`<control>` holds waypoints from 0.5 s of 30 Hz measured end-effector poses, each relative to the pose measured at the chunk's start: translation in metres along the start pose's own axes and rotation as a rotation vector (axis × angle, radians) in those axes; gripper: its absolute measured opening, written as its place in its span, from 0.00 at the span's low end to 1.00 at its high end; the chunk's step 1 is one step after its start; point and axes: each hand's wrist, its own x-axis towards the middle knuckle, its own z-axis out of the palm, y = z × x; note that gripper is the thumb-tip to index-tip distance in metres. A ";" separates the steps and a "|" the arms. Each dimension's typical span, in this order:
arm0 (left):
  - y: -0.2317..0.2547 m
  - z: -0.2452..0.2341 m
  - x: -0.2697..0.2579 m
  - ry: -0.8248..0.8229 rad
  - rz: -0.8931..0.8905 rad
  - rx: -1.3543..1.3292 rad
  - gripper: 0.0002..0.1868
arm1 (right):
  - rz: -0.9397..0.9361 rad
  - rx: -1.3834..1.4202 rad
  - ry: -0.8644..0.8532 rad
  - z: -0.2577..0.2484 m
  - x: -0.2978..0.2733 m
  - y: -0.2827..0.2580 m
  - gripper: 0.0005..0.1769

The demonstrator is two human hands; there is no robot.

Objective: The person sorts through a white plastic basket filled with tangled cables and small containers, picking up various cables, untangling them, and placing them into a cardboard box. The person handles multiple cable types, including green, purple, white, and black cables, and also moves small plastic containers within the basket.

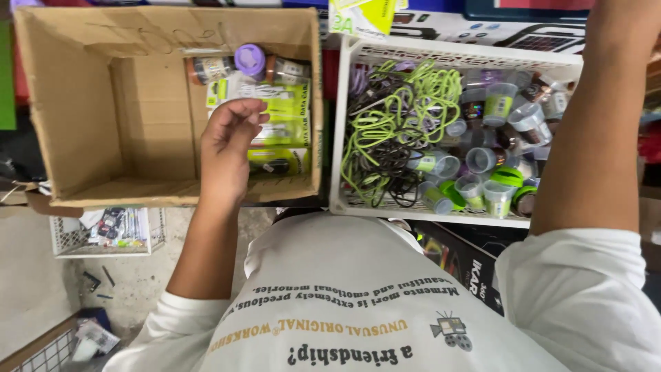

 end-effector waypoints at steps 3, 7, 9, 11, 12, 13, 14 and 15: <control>-0.008 -0.031 0.017 -0.032 0.023 0.103 0.12 | 0.041 0.195 0.041 0.041 -0.011 -0.047 0.12; 0.006 -0.053 0.045 -0.073 -0.058 0.418 0.18 | 0.104 0.428 0.117 0.105 -0.018 -0.164 0.13; 0.002 -0.060 0.061 -0.096 -0.032 0.552 0.23 | 0.087 0.485 0.056 0.138 -0.027 -0.222 0.07; -0.008 -0.070 0.083 -0.111 0.000 0.683 0.28 | 0.060 0.542 -0.008 0.168 -0.027 -0.274 0.02; -0.016 -0.077 0.094 -0.208 0.029 0.727 0.32 | 0.078 0.521 -0.165 0.180 -0.026 -0.297 0.02; -0.025 -0.084 0.106 -0.305 0.057 0.770 0.37 | 0.092 0.500 -0.323 0.192 -0.025 -0.320 0.05; -0.039 -0.089 0.118 -0.306 0.062 0.772 0.37 | 0.090 0.500 -0.318 0.211 -0.025 -0.325 0.05; -0.052 -0.093 0.130 -0.319 0.016 0.784 0.40 | 0.070 0.496 -0.435 0.231 -0.024 -0.330 0.12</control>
